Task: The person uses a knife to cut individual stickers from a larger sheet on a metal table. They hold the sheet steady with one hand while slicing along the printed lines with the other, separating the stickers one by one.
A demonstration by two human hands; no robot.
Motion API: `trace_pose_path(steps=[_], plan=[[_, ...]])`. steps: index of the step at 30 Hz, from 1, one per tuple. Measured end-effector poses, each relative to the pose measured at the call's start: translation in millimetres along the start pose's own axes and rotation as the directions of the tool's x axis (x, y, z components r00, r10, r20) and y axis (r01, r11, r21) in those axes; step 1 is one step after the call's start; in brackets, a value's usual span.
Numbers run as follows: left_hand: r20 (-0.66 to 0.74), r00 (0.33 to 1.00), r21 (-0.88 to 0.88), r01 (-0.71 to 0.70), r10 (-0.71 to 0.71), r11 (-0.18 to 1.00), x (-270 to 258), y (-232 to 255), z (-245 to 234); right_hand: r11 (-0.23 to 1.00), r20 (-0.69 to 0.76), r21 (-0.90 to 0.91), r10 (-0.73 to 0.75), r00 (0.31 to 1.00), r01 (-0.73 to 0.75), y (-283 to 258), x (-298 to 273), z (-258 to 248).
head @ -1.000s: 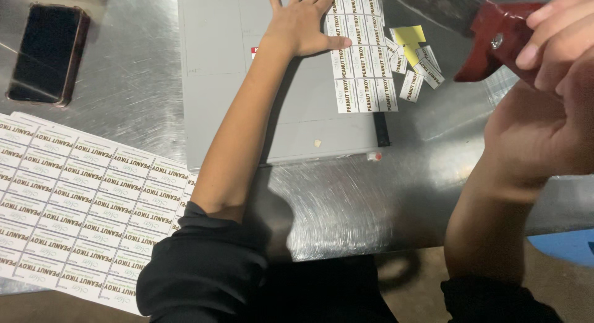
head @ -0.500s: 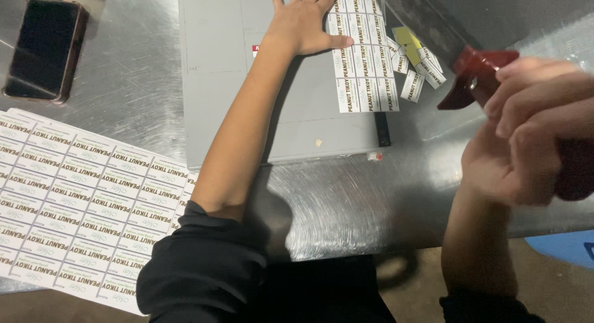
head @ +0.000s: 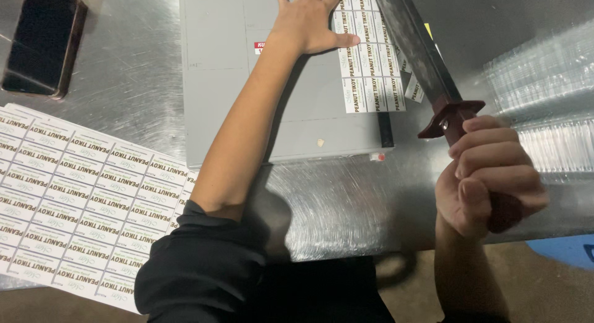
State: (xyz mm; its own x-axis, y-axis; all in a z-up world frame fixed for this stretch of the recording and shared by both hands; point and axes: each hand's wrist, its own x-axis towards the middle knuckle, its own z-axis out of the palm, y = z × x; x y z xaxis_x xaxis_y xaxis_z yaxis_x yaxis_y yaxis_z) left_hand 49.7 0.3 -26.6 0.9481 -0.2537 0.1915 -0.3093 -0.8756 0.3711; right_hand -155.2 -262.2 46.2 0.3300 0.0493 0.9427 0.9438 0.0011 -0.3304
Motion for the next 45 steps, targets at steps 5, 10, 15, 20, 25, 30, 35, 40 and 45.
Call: trace_pose_path(steps=[5,10,15,20,25,30,35,40,45], plan=[[0.015,1.0,-0.001,0.014,-0.014,1.0,-0.1,0.5,-0.6,0.999,-0.061,-0.035,0.035,0.998,-0.038,-2.4,-16.1,4.4],[-0.003,1.0,-0.01,0.001,-0.001,1.0,-0.2,-0.3,-0.4,0.993,-0.067,-0.016,0.113,0.991,-0.114,-7.6,-37.2,3.2],[-0.016,1.0,0.0,-0.004,0.004,1.0,0.7,-0.2,0.4,0.988,-0.045,-0.068,0.136,0.99,-0.138,-8.5,-50.2,-1.1],[0.032,0.999,0.0,0.011,-0.011,1.0,1.5,-0.9,2.0,0.965,0.003,-0.131,0.229,0.973,-0.227,-20.7,-57.8,-3.2],[0.027,1.0,0.014,0.009,-0.009,1.0,1.5,-1.1,2.1,0.96,0.057,-0.195,0.218,0.974,-0.203,-22.5,-60.1,-3.9],[0.029,1.0,0.011,0.01,-0.011,1.0,1.8,-1.3,3.2,0.951,0.074,-0.204,0.251,0.965,-0.232,-24.5,-68.1,-6.1],[-0.005,1.0,0.028,-0.018,0.018,0.999,3.2,-2.2,4.5,0.947,0.14,-0.211,0.273,0.952,-0.241,-25.7,-73.6,-8.8],[0.037,0.999,-0.003,0.024,-0.024,1.0,1.6,-1.6,3.1,0.941,0.222,-0.251,0.284,0.933,-0.226,-25.8,-75.4,-16.8],[-0.017,1.0,0.006,-0.003,0.003,1.0,1.1,-0.3,1.7,0.928,0.326,-0.308,0.309,0.893,-0.209,-26.7,-83.8,-24.5]])
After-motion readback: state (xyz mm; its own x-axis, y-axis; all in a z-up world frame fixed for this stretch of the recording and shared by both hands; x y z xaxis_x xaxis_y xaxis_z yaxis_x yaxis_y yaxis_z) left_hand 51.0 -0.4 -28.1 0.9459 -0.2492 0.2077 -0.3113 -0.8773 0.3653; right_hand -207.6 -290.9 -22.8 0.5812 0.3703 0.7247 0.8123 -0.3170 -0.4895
